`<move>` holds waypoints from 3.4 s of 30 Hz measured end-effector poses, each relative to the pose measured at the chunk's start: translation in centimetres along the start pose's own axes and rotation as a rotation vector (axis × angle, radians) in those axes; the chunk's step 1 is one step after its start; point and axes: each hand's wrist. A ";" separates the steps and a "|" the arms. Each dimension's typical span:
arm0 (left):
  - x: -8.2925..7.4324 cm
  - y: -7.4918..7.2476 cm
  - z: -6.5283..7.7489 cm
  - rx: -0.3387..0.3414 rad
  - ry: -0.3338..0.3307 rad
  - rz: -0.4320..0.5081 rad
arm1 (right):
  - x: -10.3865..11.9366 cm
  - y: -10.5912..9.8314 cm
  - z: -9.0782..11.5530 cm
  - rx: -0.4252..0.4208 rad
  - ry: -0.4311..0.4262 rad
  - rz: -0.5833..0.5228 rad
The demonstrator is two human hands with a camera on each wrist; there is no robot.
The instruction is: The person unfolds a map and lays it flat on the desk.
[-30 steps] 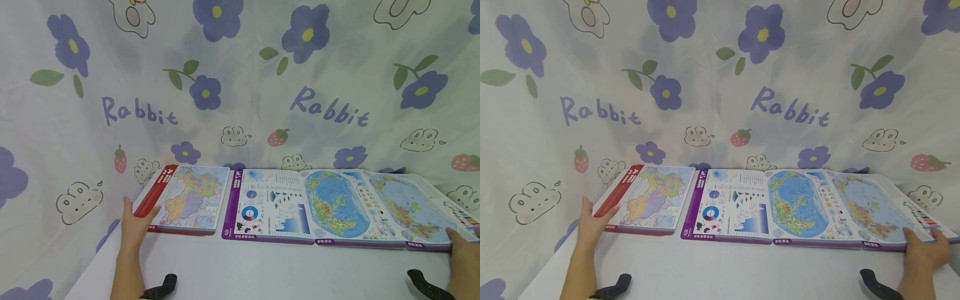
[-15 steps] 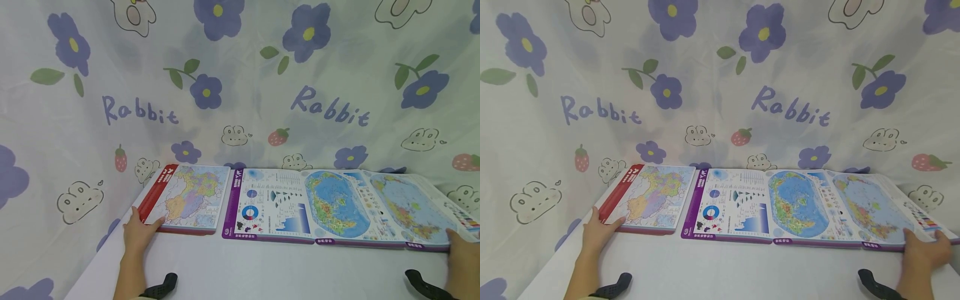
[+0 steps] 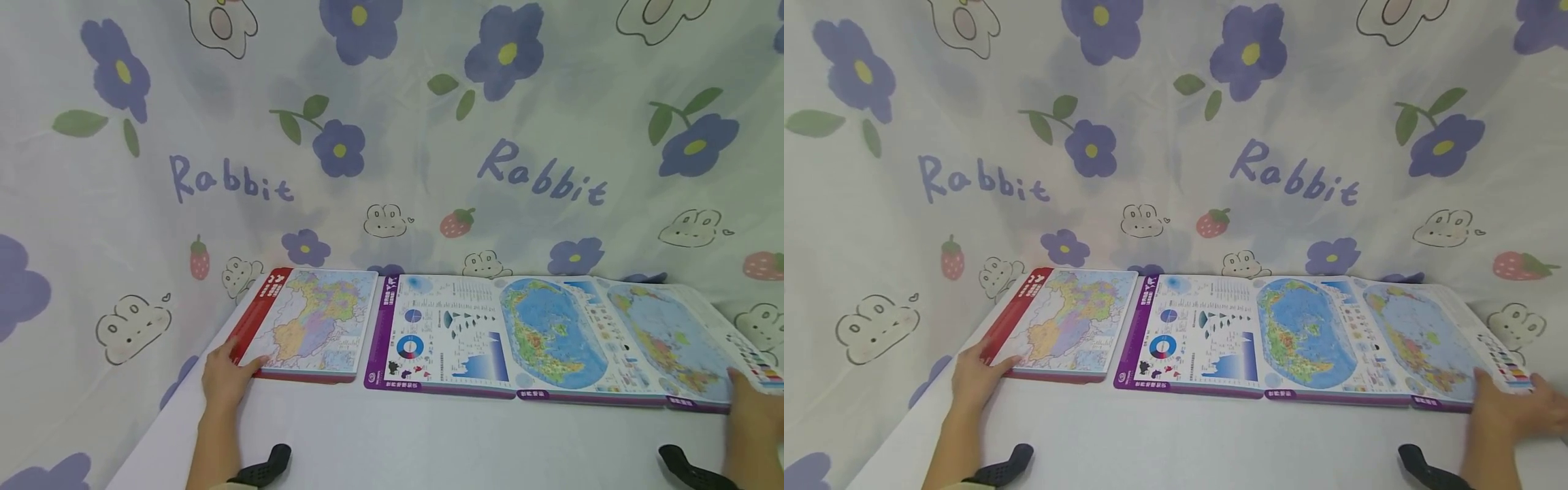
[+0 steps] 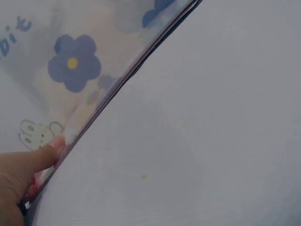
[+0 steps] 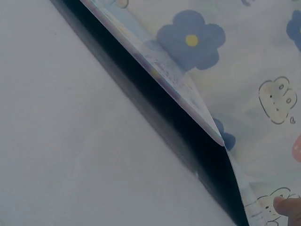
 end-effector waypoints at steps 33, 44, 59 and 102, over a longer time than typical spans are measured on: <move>0.9 -1.5 -0.4 0.079 -0.087 0.286 | 5.4 5.2 7.9 0.429 -0.553 0.109; 0.5 -1.8 -0.1 0.067 -0.122 0.391 | 6.2 6.5 11.6 0.499 -0.765 0.092; 1.2 -2.4 0.0 0.157 -0.111 0.432 | 6.3 9.0 17.0 0.652 -0.984 0.022; 1.0 -2.0 -0.9 0.158 -0.194 0.488 | 7.0 21.2 31.7 0.985 -1.083 -0.094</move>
Point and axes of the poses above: each hand's wrist, its own z-axis away from the middle knuckle, its own y-axis out of the palm, x = y × z, and after that the axes turned 5 degrees about x, right-handed
